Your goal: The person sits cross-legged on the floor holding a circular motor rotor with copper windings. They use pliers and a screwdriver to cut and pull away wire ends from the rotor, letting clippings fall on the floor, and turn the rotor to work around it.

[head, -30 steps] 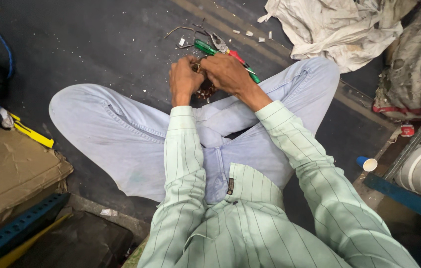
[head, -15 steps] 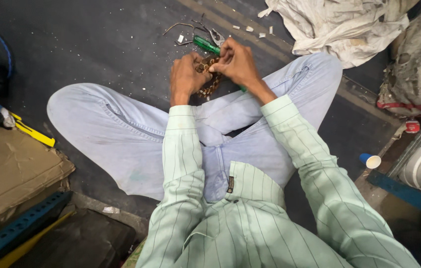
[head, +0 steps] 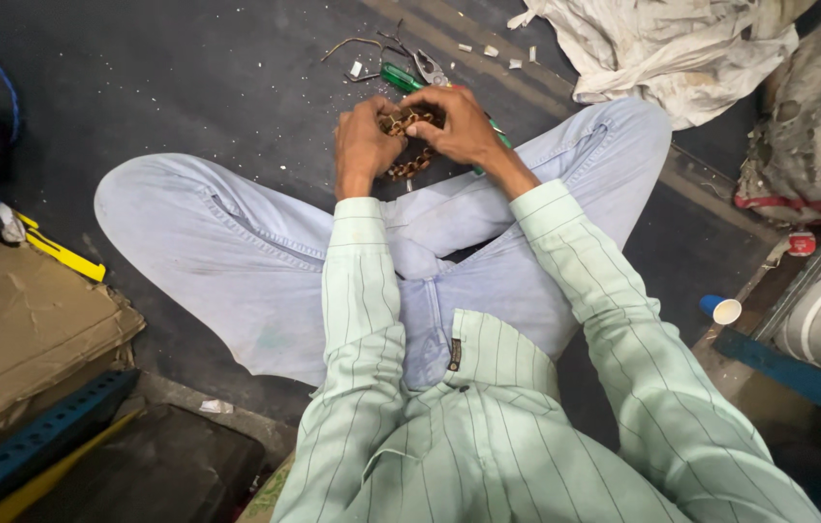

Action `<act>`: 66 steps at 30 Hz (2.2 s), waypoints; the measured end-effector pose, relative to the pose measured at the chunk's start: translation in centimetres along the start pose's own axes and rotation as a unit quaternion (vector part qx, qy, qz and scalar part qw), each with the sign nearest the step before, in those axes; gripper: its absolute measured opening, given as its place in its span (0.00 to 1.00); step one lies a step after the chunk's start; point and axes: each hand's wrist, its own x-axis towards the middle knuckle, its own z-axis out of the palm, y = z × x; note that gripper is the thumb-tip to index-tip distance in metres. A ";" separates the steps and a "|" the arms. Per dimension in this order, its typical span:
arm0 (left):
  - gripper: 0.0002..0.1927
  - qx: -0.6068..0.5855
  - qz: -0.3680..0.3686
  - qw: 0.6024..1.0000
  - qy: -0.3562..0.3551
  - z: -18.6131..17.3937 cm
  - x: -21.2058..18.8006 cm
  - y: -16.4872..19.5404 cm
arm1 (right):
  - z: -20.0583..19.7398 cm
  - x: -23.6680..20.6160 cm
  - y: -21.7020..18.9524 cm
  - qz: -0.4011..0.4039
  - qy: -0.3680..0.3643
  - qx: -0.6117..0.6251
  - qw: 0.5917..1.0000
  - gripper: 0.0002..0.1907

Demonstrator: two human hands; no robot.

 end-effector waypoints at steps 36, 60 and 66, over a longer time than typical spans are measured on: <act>0.20 -0.061 -0.044 0.994 0.079 1.3 1.2 -1.5 | -1.8 3.0 3.7 -0.004 0.212 0.022 0.977 0.05; 0.19 -0.045 -0.015 0.995 0.092 0.5 0.7 -0.2 | 1.3 0.6 -1.2 -0.041 0.159 0.025 0.986 0.06; 0.19 -0.036 0.034 0.993 0.108 0.4 0.5 -0.7 | 0.8 0.1 -2.8 -0.128 0.152 -0.077 0.977 0.06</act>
